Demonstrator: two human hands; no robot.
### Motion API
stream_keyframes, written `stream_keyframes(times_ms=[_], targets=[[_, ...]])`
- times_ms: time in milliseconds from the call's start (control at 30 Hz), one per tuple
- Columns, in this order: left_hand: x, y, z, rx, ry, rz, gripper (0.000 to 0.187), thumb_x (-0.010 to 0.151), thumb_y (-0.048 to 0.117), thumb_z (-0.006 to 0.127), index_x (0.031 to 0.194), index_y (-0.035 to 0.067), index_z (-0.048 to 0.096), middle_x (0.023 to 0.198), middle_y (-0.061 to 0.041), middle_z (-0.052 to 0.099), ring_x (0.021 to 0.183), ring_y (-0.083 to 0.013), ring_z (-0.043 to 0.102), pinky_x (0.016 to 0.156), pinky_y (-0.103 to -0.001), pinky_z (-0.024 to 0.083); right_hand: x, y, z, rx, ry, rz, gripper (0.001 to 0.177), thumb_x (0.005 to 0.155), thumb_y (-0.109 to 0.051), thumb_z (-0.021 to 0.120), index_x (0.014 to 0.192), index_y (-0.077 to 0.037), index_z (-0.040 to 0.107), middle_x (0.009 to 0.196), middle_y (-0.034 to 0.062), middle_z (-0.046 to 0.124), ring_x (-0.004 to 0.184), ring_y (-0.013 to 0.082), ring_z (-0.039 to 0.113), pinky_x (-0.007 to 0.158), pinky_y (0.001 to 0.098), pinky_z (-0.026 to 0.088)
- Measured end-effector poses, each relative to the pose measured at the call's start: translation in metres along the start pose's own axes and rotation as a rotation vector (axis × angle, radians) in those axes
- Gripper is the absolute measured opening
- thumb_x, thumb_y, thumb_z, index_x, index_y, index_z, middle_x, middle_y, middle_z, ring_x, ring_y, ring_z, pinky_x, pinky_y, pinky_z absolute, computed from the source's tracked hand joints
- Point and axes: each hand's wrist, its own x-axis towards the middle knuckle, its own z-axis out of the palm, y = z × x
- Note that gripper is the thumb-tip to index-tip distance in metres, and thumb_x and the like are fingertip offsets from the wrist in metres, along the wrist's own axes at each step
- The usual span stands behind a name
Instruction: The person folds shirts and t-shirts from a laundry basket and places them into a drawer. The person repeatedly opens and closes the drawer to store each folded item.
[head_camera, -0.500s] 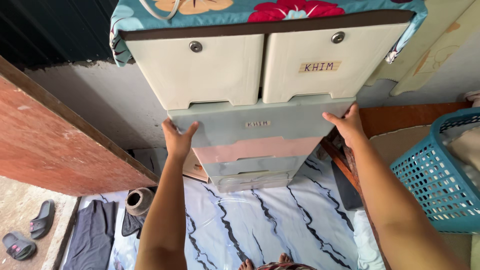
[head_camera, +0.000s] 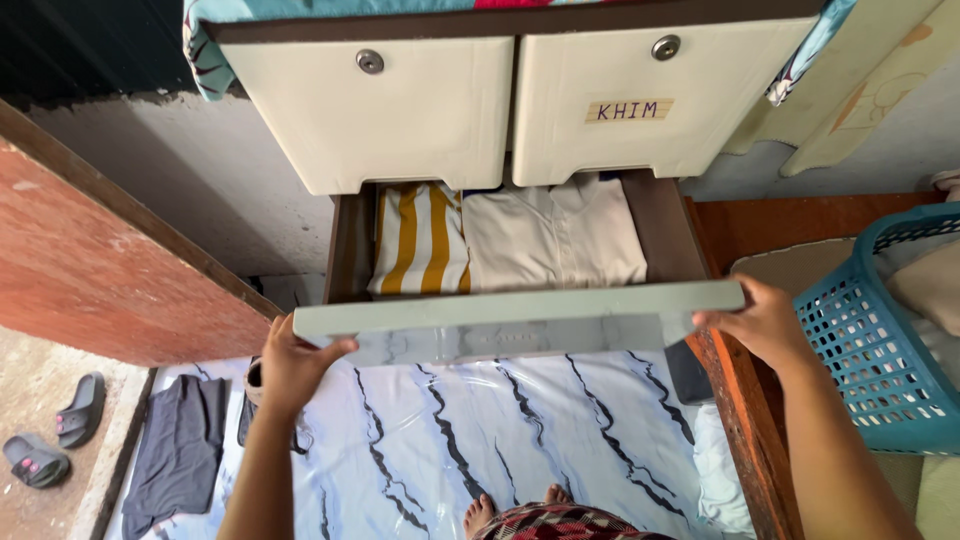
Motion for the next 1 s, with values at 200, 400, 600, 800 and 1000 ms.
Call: stream_keyframes(times_ms=[200,400,600,800,1000], targets=[[-0.027,-0.005,-0.032,-0.086,-0.142,0.009,0.045,0.055,0.028,0.096,0.087,0.004,0.076,0.081,-0.002,0.074,0.071,-0.0118,0.068,0.065,-0.031,0.058,-0.022,-0.003,-0.030,0.134,-0.297,0.216,0.037,0.071,-0.033,0.088,0.092,-0.005,0.075,0.070,0.0068,0.067,0.066,0.0127,0.055,0.059,0.0276,0.041],[-0.048,-0.018,-0.046,0.017,-0.187,0.144,0.041,0.050,0.022,0.101,0.081,0.003,0.081,0.075,-0.004,0.070,0.068,-0.0134,0.062,0.056,-0.030,0.051,-0.039,-0.006,-0.040,0.025,-0.532,0.221,0.038,0.062,-0.039,0.090,0.081,-0.008,0.078,0.069,0.0032,0.077,0.065,0.0131,0.070,0.063,0.0280,0.051],[-0.062,-0.021,-0.051,-0.127,-0.299,-0.124,0.048,0.052,0.016,0.099,0.090,-0.004,0.076,0.076,-0.007,0.071,0.064,-0.0138,0.065,0.053,-0.031,0.053,-0.061,0.001,-0.041,-0.082,-0.504,0.300,0.051,0.062,-0.040,0.099,0.072,-0.001,0.068,0.064,0.0069,0.055,0.066,0.0173,0.047,0.062,0.0333,0.040],[-0.047,-0.002,-0.069,-0.159,-0.458,-0.021,0.063,0.059,0.024,0.094,0.113,0.004,0.069,0.093,-0.006,0.078,0.084,-0.0172,0.074,0.071,-0.032,0.062,-0.061,-0.005,-0.043,0.181,-0.482,0.295,0.043,0.069,-0.029,0.089,0.098,-0.007,0.067,0.085,0.0042,0.074,0.083,0.0154,0.068,0.077,0.0319,0.052],[0.010,0.078,-0.058,0.063,-0.195,0.224,0.048,0.081,0.024,0.085,0.118,0.000,0.067,0.101,-0.009,0.074,0.094,-0.0169,0.070,0.076,-0.035,0.058,-0.073,-0.018,-0.062,0.180,-0.172,0.410,0.037,0.085,-0.025,0.076,0.116,-0.007,0.069,0.109,0.0092,0.079,0.107,0.0167,0.071,0.097,0.0315,0.051]])
